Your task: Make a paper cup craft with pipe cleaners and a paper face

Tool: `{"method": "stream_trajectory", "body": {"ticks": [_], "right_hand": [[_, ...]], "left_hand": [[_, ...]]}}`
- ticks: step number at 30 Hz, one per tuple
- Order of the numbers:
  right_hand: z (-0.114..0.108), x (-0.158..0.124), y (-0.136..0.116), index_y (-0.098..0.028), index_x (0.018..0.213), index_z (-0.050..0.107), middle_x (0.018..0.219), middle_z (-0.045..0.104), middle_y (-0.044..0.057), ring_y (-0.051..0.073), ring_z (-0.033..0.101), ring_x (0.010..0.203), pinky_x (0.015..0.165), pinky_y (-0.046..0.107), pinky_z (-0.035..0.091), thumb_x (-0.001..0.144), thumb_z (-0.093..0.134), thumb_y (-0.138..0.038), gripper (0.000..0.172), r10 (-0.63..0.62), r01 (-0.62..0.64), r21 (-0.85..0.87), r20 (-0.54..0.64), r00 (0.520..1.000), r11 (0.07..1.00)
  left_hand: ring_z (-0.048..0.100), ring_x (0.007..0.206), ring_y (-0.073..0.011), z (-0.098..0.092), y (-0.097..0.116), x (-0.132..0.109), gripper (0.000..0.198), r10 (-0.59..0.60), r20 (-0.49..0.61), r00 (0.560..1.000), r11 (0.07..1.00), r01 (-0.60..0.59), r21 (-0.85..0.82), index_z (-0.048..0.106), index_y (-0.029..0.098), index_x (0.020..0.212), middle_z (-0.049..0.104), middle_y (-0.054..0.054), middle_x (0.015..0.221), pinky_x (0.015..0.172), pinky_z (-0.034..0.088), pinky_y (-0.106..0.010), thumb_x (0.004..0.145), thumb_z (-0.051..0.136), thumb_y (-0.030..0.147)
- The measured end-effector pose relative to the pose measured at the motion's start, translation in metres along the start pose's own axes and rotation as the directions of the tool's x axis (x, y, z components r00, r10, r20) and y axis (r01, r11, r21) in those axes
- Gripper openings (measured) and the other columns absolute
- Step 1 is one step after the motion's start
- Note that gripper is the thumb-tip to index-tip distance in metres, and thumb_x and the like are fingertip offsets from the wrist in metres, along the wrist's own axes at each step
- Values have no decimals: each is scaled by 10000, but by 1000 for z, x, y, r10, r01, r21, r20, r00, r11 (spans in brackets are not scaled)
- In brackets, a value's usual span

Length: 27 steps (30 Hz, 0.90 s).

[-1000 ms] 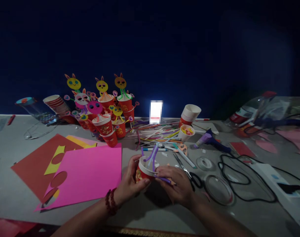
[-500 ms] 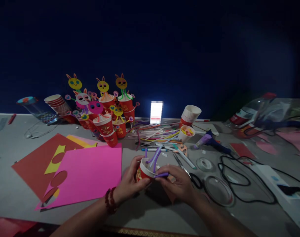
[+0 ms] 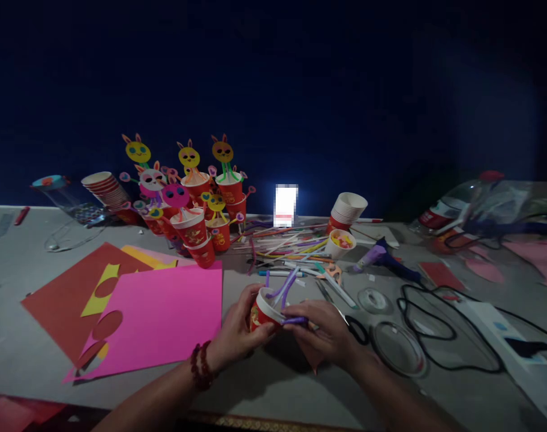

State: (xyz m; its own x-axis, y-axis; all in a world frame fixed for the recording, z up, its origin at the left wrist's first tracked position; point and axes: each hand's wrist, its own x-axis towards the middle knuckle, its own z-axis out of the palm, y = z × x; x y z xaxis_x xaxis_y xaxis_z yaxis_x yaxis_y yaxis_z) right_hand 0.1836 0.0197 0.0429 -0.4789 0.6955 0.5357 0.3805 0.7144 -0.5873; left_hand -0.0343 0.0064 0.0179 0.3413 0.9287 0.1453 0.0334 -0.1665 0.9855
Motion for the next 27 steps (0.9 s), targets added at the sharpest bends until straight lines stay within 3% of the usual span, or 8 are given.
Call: {"method": "stream_trajectory", "body": {"ticks": [12,16,19,23,27], "right_hand": [[-9,3,1,-201,909,683,714,714,21,152,628,635,606,245,416,948,568,-444,272,35,-41,43,146,989,998],[-12,3,0,-200,869,679,695,696,8,144,606,618,592,238,401,935,582,-457,282,74,-92,66,234,969,994],[-12,1,1,-197,924,672,734,712,19,145,606,613,572,237,392,915,612,-456,267,107,-120,44,229,967,992],[-12,0,2,-210,1002,680,719,712,17,154,613,620,624,247,412,921,610,-430,245,53,-60,26,217,975,998],[-13,3,2,-206,939,686,717,712,10,144,613,620,640,238,414,911,636,-374,178,20,-45,83,277,961,996]], "left_hand": [[580,941,-189,1,1,0,527,-11,63,998,999,13,-34,400,224,1284,586,-43,1094,821,483,-276,841,665,332],[579,984,-206,-2,0,0,596,6,97,995,1000,-6,3,394,225,1305,573,-54,1137,853,481,-295,811,705,345],[578,1027,-224,-4,2,1,644,1,101,995,999,-5,37,393,222,1312,568,-67,1173,883,481,-314,785,740,352],[575,1060,-229,-3,4,3,614,-9,110,994,998,1,65,403,225,1311,566,-67,1197,909,481,-326,798,725,329],[582,1052,-222,-3,4,2,609,3,128,992,993,-18,116,414,230,1313,566,-60,1190,901,487,-315,789,721,263]]}}
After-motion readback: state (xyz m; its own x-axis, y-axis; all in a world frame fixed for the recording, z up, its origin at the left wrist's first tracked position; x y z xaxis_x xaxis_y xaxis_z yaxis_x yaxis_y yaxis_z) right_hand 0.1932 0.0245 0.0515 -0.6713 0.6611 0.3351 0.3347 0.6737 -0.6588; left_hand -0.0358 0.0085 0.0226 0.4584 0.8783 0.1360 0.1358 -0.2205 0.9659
